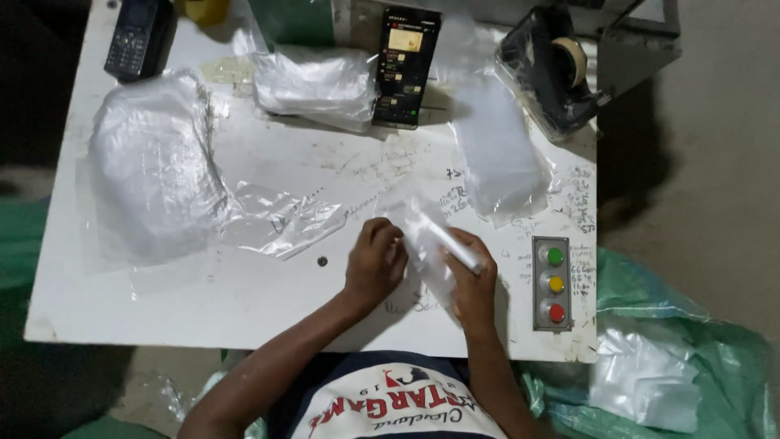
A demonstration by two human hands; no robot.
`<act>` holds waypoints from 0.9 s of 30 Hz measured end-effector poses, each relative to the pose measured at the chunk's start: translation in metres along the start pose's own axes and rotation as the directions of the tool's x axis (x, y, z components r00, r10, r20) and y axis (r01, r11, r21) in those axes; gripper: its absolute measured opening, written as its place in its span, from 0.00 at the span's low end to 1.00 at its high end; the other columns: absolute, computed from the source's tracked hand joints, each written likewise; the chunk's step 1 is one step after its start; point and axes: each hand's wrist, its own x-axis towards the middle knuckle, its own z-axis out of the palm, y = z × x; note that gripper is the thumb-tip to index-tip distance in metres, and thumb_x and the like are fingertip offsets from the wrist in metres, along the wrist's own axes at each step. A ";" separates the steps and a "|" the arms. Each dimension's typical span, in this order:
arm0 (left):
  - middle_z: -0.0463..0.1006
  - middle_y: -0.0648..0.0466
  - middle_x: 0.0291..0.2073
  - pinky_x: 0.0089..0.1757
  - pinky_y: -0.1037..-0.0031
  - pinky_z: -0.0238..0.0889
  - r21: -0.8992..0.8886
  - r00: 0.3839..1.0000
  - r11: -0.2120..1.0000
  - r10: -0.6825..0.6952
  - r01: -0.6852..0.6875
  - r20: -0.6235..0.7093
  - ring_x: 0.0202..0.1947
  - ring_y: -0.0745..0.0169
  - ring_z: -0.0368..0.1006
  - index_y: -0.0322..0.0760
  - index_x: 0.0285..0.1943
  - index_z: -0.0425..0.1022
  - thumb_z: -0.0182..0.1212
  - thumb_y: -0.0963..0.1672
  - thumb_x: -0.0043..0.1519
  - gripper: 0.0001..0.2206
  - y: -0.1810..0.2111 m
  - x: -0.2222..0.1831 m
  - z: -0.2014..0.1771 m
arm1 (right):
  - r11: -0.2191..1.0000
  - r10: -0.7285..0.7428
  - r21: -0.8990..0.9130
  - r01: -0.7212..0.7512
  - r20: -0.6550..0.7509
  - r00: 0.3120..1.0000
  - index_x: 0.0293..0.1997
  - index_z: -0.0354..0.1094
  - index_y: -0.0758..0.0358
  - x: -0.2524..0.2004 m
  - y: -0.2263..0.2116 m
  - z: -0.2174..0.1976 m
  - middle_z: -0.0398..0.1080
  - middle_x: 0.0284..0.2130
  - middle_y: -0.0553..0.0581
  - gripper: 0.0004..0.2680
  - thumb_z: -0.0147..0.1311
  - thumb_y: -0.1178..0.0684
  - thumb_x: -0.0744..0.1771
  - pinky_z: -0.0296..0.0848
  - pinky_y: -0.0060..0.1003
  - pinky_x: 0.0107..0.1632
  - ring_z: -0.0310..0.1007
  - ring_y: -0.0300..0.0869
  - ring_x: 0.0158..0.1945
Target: Manually organizing and packaging small plastic bags by folding and stacking them on a workbench.
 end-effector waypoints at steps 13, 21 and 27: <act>0.73 0.52 0.31 0.31 0.68 0.64 -0.139 0.999 0.990 0.035 -0.030 0.028 0.28 0.53 0.71 0.37 0.42 0.78 0.62 0.39 0.63 0.02 0.052 0.044 -0.032 | 0.757 0.139 0.609 -0.236 0.203 0.969 0.41 0.77 0.65 0.020 0.016 0.007 0.78 0.34 0.58 0.05 0.56 0.62 0.65 0.75 0.42 0.48 0.78 0.43 0.37; 0.71 0.48 0.30 0.33 0.60 0.63 -0.229 0.984 0.964 -0.108 0.139 0.144 0.32 0.45 0.69 0.36 0.42 0.76 0.57 0.40 0.63 0.03 0.049 0.029 -0.025 | 0.940 0.188 0.270 -0.208 0.098 0.977 0.38 0.76 0.71 0.005 0.129 0.006 0.77 0.31 0.65 0.05 0.52 0.65 0.68 0.73 0.41 0.44 0.75 0.45 0.36; 0.69 0.53 0.30 0.33 0.65 0.61 -0.222 0.989 0.971 -0.064 0.093 0.136 0.28 0.53 0.65 0.41 0.45 0.77 0.54 0.39 0.62 0.07 0.066 0.000 -0.028 | 0.531 0.460 0.658 -0.535 0.307 0.833 0.48 0.76 0.64 0.012 0.039 0.021 0.78 0.39 0.61 0.11 0.51 0.48 0.69 0.73 0.37 0.45 0.75 0.44 0.39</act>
